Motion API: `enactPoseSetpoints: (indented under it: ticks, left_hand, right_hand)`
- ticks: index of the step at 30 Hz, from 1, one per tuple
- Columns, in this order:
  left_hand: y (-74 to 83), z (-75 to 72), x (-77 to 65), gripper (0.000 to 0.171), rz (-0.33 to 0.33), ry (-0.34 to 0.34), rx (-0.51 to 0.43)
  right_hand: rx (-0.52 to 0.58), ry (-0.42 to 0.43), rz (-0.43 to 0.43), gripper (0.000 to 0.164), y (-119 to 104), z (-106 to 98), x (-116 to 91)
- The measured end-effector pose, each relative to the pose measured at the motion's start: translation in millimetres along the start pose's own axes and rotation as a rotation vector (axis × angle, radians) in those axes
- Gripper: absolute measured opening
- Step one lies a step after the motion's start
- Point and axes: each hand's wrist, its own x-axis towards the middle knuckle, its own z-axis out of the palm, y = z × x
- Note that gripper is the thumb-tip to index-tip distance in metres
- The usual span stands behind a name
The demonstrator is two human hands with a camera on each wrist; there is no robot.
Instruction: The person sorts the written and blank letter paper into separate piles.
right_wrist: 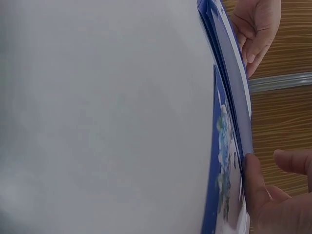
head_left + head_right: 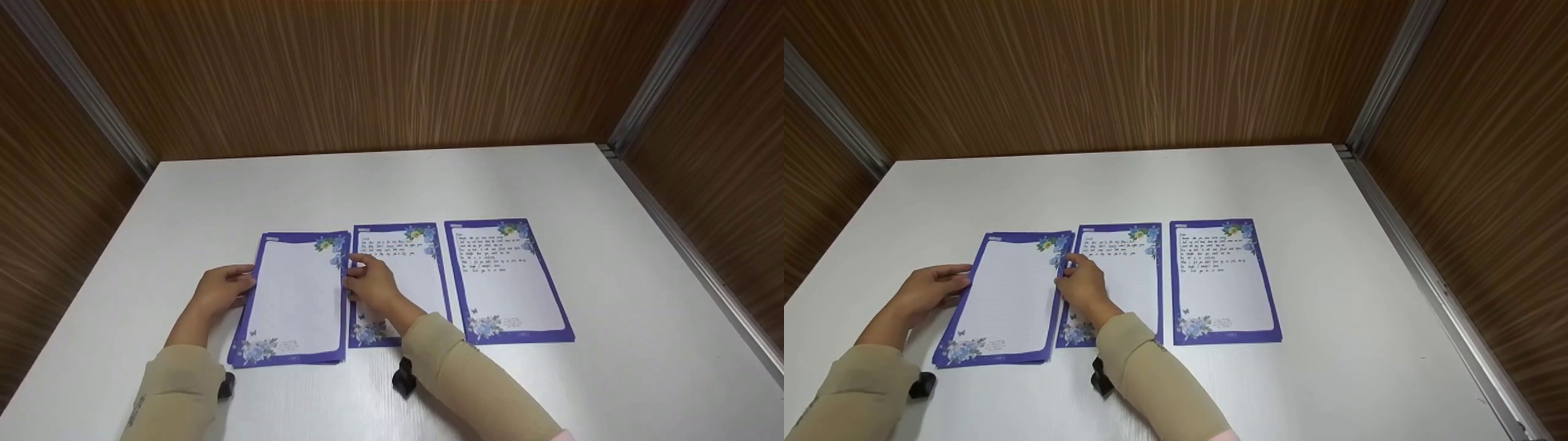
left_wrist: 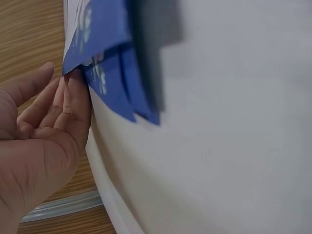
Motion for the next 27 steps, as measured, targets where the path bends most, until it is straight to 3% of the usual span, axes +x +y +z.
enactPoseSetpoints:
  ticks: [7, 17, 27]
  left_hand:
    - [0.3, -0.5, 0.8, 0.045, 0.002, 0.007, 0.003]
    - [-0.7, -2.1, -0.7, 0.045, 0.005, 0.053, -0.023]
    - [1.8, -1.2, -1.4, 0.047, -0.006, 0.074, -0.040]
  right_hand:
    - [0.016, -0.003, -0.001, 0.054, -1.2, -0.1, 1.0]
    - [-0.111, 0.012, -0.041, 0.057, -4.9, -4.6, -2.6]
    - [-0.067, -0.018, -0.040, 0.055, -6.9, -9.9, -6.2]
